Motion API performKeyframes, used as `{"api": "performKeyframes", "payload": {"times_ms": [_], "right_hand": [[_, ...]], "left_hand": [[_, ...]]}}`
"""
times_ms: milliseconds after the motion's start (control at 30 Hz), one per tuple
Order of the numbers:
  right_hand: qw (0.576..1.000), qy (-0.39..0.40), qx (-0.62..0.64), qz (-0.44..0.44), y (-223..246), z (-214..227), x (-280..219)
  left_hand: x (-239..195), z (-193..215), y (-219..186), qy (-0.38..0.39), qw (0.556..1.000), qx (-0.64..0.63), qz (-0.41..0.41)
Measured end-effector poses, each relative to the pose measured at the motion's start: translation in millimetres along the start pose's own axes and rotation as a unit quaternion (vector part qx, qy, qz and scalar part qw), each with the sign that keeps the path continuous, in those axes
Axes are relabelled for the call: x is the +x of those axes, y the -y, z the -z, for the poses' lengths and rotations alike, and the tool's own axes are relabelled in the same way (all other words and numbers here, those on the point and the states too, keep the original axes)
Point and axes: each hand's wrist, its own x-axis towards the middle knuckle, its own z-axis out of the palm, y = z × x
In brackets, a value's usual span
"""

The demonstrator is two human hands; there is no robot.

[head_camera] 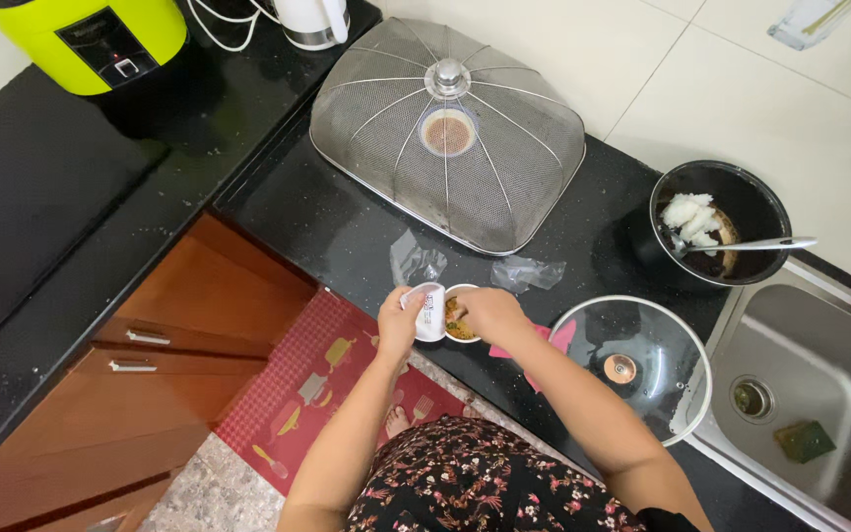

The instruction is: The person empties a seasoning packet into a cup of noodles, walks to a side table to wipe it with a cloth and adjust an appliance, and then returns to the kitchen counter to turn on an electric kettle.

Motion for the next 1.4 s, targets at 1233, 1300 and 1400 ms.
{"api": "performKeyframes", "payload": {"times_ms": [1233, 1300, 1400], "right_hand": [[0.98, -0.112, 0.128, -0.1, -12, -9, 0], [0.981, -0.106, 0.119, -0.112, -15, -10, 3], [0.981, -0.098, 0.098, -0.134, -20, -8, 8]], "left_hand": [[-10, -18, -30, -0.056, 0.653, 0.591, -0.47], [-13, -15, -33, -0.059, 0.656, 0.599, -0.456], [-16, -7, -33, 0.015, 0.776, 0.54, -0.327]]}}
